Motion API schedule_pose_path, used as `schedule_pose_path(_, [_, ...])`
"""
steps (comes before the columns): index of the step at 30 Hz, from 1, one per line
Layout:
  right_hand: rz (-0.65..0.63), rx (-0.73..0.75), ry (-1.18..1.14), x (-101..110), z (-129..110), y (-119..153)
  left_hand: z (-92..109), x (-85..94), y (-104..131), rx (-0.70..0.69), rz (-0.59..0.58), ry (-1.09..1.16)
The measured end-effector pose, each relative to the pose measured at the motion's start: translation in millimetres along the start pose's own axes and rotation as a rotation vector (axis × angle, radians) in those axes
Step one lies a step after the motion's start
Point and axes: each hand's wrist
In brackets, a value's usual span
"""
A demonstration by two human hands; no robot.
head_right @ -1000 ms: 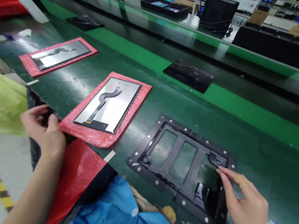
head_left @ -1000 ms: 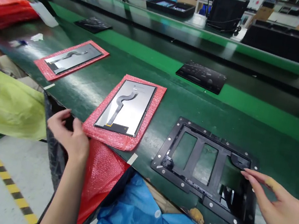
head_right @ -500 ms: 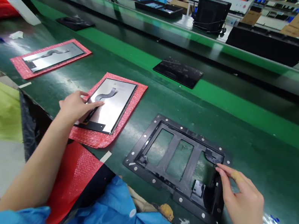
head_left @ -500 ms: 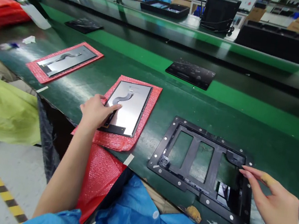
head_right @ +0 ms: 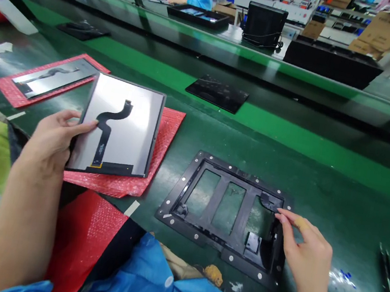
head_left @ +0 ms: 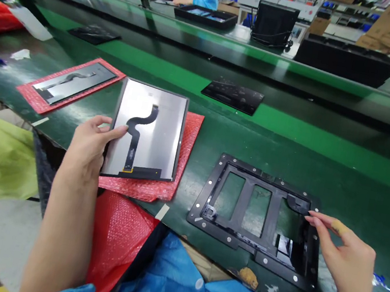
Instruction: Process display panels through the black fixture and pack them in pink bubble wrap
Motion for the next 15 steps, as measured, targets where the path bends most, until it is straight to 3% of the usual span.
schedule_pose_path(2, [0.044, 0.014, -0.027, -0.1, -8.3, 1.8, 8.0, -5.1, 15.0, 0.041, 0.001, 0.104])
schedule_pose_path(5, [0.121, 0.100, -0.079, -1.2, -32.1, 6.8, 17.1, -24.1, 44.0, 0.095, -0.155, 0.257])
schedule_pose_path(9, [0.116, 0.470, -0.167, -10.0, -78.8, 12.9, 20.2, -62.9, 86.7, 0.155, -0.372, 0.319])
schedule_pose_path(12, [0.022, 0.766, -0.168, -21.3, -107.9, 13.3, 20.7, -89.4, 119.5, 0.212, -0.536, 0.322])
schedule_pose_path(15, [0.038, 0.876, -0.135, -24.8, -118.7, 12.4, 26.9, -104.2, 150.1, 0.274, -0.675, 0.394])
Point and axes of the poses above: each hand's wrist, its own y-axis away from the middle knuckle, its own x-axis out of the back of the hand, z = x × y, and after that the axes turned 5 degrees about z, right-handed
